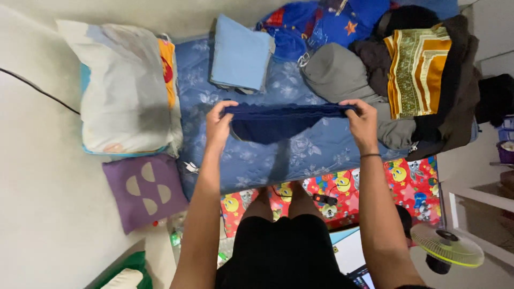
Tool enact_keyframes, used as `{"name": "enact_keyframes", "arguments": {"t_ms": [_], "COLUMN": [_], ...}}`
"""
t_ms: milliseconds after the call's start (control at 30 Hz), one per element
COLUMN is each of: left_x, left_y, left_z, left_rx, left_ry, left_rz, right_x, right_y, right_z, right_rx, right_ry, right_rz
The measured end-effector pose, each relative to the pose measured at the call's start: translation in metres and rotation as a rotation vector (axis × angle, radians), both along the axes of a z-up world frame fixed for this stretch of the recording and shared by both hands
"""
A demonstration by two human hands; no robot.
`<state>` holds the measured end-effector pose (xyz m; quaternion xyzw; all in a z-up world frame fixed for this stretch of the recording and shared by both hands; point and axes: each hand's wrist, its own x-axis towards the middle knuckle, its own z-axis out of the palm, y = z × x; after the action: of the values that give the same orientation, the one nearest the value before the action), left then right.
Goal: Folding various items of clothing including pants and a scarf on a bed.
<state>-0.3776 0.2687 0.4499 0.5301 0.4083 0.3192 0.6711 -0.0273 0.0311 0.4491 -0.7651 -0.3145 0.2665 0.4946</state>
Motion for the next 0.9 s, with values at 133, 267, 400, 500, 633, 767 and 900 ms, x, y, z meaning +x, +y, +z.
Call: {"name": "enact_keyframes", "arguments": {"t_ms": [133, 267, 400, 500, 633, 767, 900], "left_x": [-0.013, -0.049, -0.068, -0.098, -0.115, -0.083, -0.085], "left_y": [-0.026, -0.098, -0.178, -0.246, -0.302, -0.275, -0.273], "left_z": [0.001, -0.120, -0.270, -0.381, -0.478, -0.482, -0.509], "left_rx": [0.166, -0.026, -0.197, -0.336, -0.346, -0.343, -0.387], "left_ry": [-0.025, 0.200, 0.324, 0.400, 0.620, 0.257, 0.542], "left_rz": [0.074, 0.222, 0.226, 0.174, 0.194, 0.350, 0.233], "right_x": [0.004, 0.001, -0.010, -0.032, -0.049, -0.049, -0.055], "right_y": [-0.009, -0.049, -0.085, -0.128, -0.166, -0.177, -0.173], "right_z": [0.016, -0.067, -0.190, -0.281, -0.381, -0.466, -0.532], "right_rx": [0.078, 0.033, -0.169, -0.368, -0.688, -0.748, -0.684], "right_ry": [0.105, 0.157, 0.194, 0.046, 0.153, 0.181, 0.040], "right_rz": [0.103, 0.294, 0.455, 0.560, 0.333, 0.105, -0.025]}}
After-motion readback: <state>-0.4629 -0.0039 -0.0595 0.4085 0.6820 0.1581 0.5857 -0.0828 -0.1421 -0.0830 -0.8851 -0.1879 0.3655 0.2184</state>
